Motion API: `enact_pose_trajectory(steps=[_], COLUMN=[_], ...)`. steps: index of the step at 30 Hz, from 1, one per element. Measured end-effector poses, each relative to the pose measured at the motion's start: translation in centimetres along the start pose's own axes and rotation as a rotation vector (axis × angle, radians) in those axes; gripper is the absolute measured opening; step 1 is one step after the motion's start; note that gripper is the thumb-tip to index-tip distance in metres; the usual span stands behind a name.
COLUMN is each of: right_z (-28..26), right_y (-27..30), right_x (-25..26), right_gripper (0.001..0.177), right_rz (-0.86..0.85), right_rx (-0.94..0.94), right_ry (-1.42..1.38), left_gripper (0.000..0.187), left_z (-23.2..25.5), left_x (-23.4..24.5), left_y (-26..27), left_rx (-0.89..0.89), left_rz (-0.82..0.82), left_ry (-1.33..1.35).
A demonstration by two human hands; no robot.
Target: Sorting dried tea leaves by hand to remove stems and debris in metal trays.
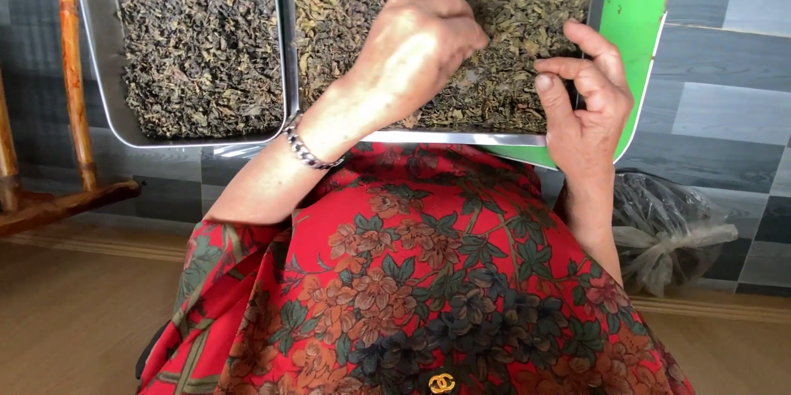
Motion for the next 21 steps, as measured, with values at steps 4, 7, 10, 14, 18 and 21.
enact_pose_trajectory(steps=[4,7,10,14,18,21], right_z=[0.0,0.0,-0.2,0.0,0.1,0.0], right_y=[0.0,0.0,0.0,0.0,0.1,0.0], right_x=[0.1,0.1,0.1,0.1,0.0,0.0], right_gripper=[0.017,0.019,0.018,0.02,0.02,0.018], right_rz=[0.003,-0.002,-0.001,0.002,-0.002,-0.004], right_rx=[-0.002,-0.01,0.003,-0.011,-0.001,0.003], right_ry=[-0.005,-0.008,-0.004,0.01,0.012,0.001], left_gripper=[0.021,0.016,0.011,0.009,0.015,0.013], left_z=[-1.5,-3.4,-3.4,-3.2,-2.7,-3.4], left_x=[-4.2,-6.9,-7.5,-7.4,-7.0,-8.4], left_y=[0.3,1.0,1.0,0.9,0.5,0.7], left_rx=[0.067,0.152,0.077,0.088,0.106,0.102], left_rz=[-0.21,-0.363,-0.35,-0.375,-0.393,-0.414], left_ry=[-0.217,-0.283,-0.435,-0.437,-0.393,-0.473])
Point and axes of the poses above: each hand's wrist, its own y-axis away from the middle knuckle, its own x-axis out of the back of the hand, z = x × y, the point moved 10 cm from there along -y, towards the middle knuckle, and after that the axes turned 3 degrees about y, right-handed, at the moved point
